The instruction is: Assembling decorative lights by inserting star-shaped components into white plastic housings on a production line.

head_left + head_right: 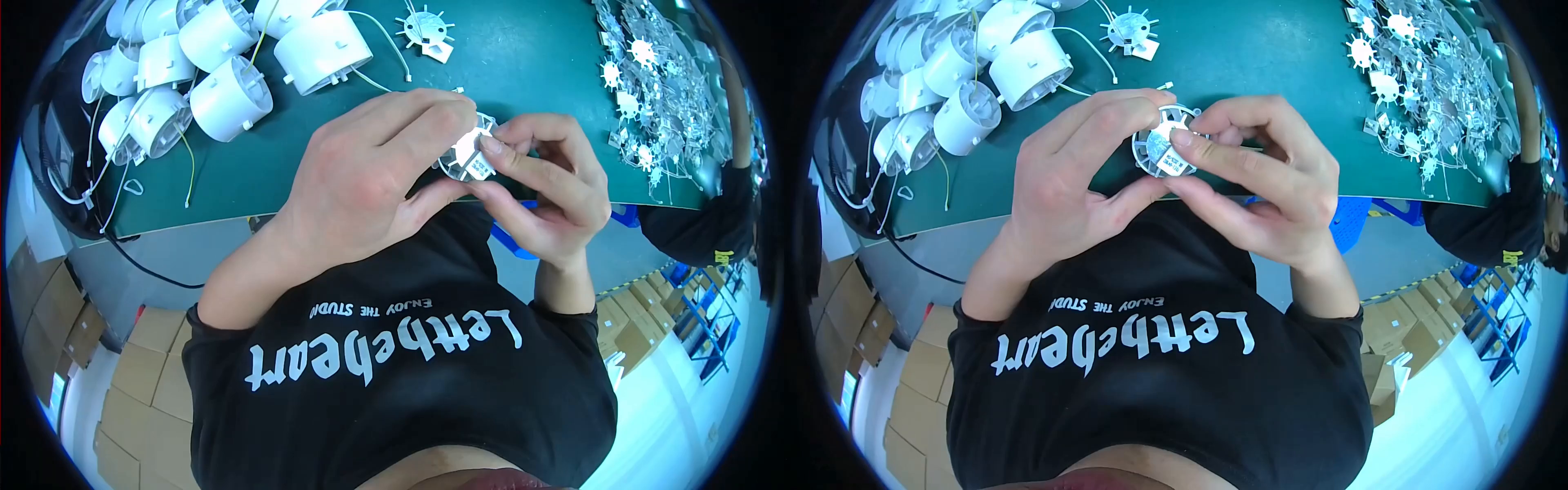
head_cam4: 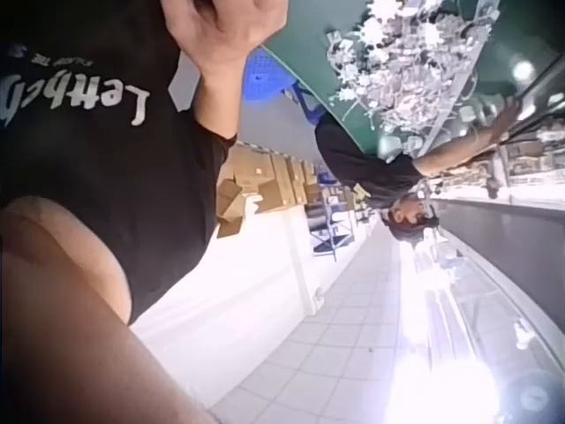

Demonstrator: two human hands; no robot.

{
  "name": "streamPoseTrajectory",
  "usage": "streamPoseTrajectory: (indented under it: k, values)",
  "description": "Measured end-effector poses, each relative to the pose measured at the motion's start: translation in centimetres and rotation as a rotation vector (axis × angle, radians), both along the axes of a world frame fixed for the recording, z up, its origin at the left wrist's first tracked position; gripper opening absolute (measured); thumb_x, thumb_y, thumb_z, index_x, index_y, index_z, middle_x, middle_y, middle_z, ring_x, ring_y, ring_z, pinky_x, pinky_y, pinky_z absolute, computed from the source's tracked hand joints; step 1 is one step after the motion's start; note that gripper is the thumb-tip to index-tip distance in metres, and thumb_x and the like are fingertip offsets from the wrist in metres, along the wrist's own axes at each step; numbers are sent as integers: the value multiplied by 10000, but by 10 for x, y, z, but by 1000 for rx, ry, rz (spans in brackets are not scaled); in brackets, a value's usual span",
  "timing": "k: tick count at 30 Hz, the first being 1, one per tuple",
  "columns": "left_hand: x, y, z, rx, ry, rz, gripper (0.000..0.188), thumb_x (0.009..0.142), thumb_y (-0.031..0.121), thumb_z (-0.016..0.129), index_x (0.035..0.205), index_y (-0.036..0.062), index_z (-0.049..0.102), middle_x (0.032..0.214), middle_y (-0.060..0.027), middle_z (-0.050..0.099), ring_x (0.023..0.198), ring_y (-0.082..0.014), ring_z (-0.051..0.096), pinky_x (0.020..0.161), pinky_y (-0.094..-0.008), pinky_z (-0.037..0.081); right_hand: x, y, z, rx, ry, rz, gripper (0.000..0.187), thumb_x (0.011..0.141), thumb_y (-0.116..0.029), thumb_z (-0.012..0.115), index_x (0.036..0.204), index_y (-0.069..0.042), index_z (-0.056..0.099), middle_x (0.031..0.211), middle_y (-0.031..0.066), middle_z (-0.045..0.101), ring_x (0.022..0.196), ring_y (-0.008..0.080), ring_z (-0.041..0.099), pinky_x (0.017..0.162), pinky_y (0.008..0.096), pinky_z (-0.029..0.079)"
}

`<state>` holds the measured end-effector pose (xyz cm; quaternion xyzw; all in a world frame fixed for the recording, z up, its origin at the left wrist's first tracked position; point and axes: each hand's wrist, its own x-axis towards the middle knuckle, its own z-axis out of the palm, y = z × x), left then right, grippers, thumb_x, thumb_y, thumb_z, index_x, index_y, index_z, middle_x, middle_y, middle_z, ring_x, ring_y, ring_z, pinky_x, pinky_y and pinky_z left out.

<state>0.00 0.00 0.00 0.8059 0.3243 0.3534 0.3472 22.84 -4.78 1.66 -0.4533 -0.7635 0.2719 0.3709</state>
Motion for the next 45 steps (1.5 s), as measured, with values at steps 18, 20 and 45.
streamPoseTrajectory:
  k: [18, 20, 45]
  values:
    - [1, 0, 2, -15, -11, 0, 521, 699, 54, 951, 1154, 63, 698, 1200, -96, 788, 1067, -280, 776, 867, -337, 629, 1, 9, -3, 149, 87, 15, 426, 693, 4, 929, 1111, 7, 845, 1040, 122, 725, 807, 159, 659, 649, 251, 534]
    - [1, -1, 2, -10, -2, -11, 516, 703, 57, 952, 1152, 64, 698, 1199, -95, 789, 1066, -278, 776, 867, -337, 629, 2, 11, -3, 147, 102, 21, 429, 702, 7, 927, 1122, 6, 844, 1037, 120, 727, 816, 162, 664, 652, 255, 535]
    - [2, -2, -1, -33, -2, 20, 505, 729, 105, 964, 1150, 53, 691, 1211, -95, 790, 1085, -256, 773, 927, -319, 606, -5, -5, -5, -3, 249, -72, 308, 756, 56, 920, 1054, 34, 845, 1135, 178, 733, 881, 175, 715, 763, 247, 576]
